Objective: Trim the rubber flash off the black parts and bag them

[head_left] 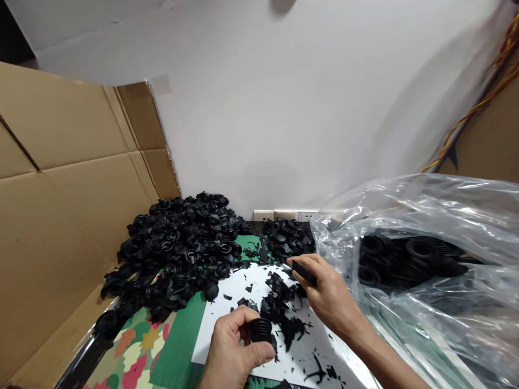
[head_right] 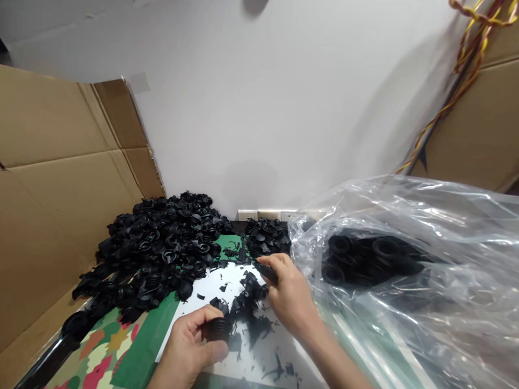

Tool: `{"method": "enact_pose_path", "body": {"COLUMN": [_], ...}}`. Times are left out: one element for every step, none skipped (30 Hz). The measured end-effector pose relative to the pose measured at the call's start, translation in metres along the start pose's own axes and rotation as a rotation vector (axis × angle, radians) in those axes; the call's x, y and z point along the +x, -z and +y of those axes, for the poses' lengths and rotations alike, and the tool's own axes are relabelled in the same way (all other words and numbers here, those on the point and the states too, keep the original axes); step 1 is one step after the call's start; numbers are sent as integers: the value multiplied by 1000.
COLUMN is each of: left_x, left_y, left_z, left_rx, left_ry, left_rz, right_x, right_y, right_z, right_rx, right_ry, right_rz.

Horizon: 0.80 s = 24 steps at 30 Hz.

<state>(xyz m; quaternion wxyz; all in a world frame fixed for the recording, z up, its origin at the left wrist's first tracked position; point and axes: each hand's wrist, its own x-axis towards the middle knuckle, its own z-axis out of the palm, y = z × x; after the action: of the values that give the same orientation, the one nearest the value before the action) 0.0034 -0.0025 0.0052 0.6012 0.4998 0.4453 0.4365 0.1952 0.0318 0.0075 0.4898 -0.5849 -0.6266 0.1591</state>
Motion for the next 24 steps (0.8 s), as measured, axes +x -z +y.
{"method": "enact_pose_path", "body": {"left_x": [0, 1, 1, 1, 1, 1, 1, 2, 2, 3, 3, 3, 3, 3, 2, 2, 2, 1, 1, 1, 1, 1, 1, 1], "left_y": [0, 1, 1, 1, 1, 2, 2, 2, 3, 3, 3, 3, 3, 3, 3, 3, 3, 3, 3, 3, 3, 2, 1, 0], "left_z": [-1, -2, -2, -3, -3, -3, -3, -4, -4, -5, -6, -7, -9, -11, -14, -17, -19, -21, -23, -24, -24, -24, -23, -22], "left_rx": [18, 42, 74, 117, 174, 239, 306, 371, 430, 483, 530, 572, 609, 643, 674, 708, 748, 795, 846, 893, 928, 946, 940, 912], "left_ry": [-30, -63, -96, -127, -161, -199, -240, -281, -321, -365, -410, -455, -502, -547, -585, -616, -643, -667, -694, -720, -741, -755, -760, -757], "left_rz": [24, 49, 77, 102, 126, 149, 169, 180, 186, 187, 181, 171, 172, 185, 208, 232, 248, 257, 252, 250, 258, 273, 291, 301], "right_x": [-5, -9, -13, -17, -21, -24, -28, -31, -34, -36, -38, -40, -42, -43, -44, -44, -45, -46, -47, -47, -48, -49, -50, -50], "right_y": [1, 1, 1, 0, -1, -2, -4, -6, -8, -10, -11, -13, -14, -16, -17, -18, -20, -21, -22, -24, -25, -26, -26, -26], "right_z": [-2, -4, -7, -11, -15, -19, -24, -28, -33, -37, -40, -43, -45, -45, -45, -45, -44, -43, -43, -42, -42, -43, -42, -42], "right_rx": [22, 50, 84, 122, 165, 207, 243, 271, 293, 311, 323, 326, 320, 300, 271, 229, 181, 127, 65, -6, -84, -163, -233, -286], "right_ry": [-43, -95, -151, -206, -251, -285, -307, -321, -329, -333, -335, -336, -330, -320, -306, -287, -266, -240, -204, -157, -95, -23, 51, 118], "right_rz": [-29, -69, -119, -178, -237, -289, -328, -357, -384, -408, -425, -435, -436, -430, -423, -415, -410, -399, -386, -368, -354, -345, -344, -350]}}
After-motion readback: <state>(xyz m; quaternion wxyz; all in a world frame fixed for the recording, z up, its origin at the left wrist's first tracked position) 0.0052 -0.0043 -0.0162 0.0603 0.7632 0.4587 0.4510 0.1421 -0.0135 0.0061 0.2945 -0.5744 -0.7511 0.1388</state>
